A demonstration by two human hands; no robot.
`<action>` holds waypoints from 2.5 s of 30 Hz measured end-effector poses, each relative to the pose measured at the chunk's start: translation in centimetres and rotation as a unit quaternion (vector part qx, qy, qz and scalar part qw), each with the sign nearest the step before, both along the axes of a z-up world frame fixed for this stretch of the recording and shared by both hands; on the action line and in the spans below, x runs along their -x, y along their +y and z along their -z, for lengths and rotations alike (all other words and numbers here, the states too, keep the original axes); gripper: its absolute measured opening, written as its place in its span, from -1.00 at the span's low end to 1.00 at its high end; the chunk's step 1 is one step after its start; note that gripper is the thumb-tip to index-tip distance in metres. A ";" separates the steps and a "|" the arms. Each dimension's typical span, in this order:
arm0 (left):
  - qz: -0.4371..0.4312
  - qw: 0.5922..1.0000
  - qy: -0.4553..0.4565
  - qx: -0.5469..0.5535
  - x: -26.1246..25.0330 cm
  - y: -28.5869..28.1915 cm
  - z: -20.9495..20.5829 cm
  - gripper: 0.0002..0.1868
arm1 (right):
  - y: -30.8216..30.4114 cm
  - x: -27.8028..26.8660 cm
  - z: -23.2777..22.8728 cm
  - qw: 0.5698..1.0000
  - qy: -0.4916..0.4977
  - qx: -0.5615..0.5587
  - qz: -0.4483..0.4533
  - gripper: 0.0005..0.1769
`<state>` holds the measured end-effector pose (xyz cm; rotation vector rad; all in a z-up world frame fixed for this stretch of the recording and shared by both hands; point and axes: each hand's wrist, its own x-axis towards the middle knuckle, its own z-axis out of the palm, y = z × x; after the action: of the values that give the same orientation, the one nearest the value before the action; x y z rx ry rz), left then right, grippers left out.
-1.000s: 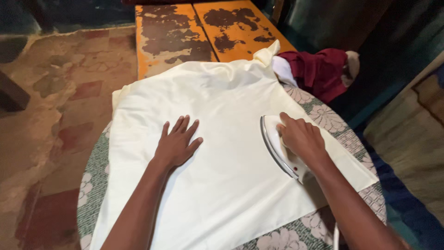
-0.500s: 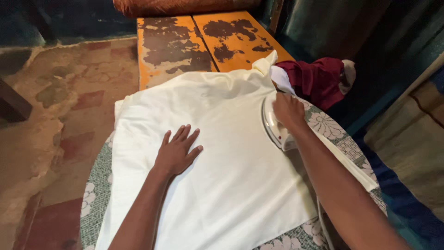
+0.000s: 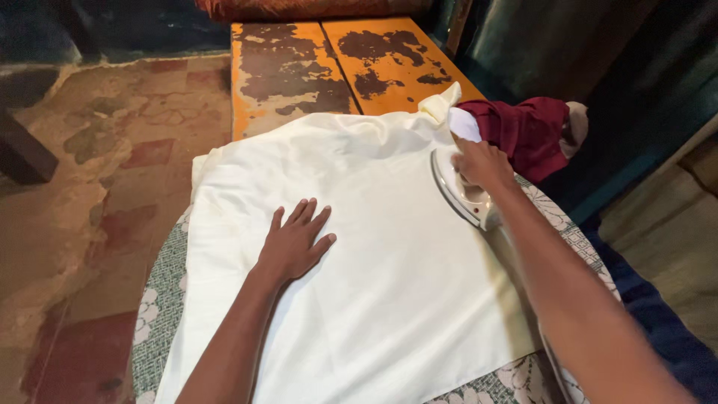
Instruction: The person irons a white shirt laid out on a patterned tablecloth. They use a white electric iron to smooth the fabric, moving it back and forth across the body and sleeves while occasionally adjusting the shirt with their left hand.
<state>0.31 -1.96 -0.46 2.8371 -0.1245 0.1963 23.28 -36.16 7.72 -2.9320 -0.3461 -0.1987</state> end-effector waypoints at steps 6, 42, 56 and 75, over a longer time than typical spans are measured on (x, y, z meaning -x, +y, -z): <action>-0.001 1.000 0.002 0.005 0.0 -0.1 0.0 -0.31 | 1.0 -1.2 0.2 1.000 0.002 0.027 -0.004 -0.58; -0.001 1.000 0.008 0.012 0.0 -0.2 -0.5 -0.32 | 3.2 -1.5 -1.7 0.999 0.026 -0.002 0.042 -0.47; 0.000 1.000 0.010 0.009 -0.1 -0.1 -0.3 -0.31 | 3.8 -6.7 2.4 0.994 -0.020 -0.005 0.110 -0.54; -0.251 0.966 -0.049 -0.045 -0.4 6.2 1.2 -0.35 | 2.7 -4.5 2.5 0.994 -0.003 0.015 0.109 -0.56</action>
<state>0.75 4.19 -1.64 2.8926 0.5854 0.4472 27.81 -33.51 5.27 -2.9966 -0.0290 -0.2334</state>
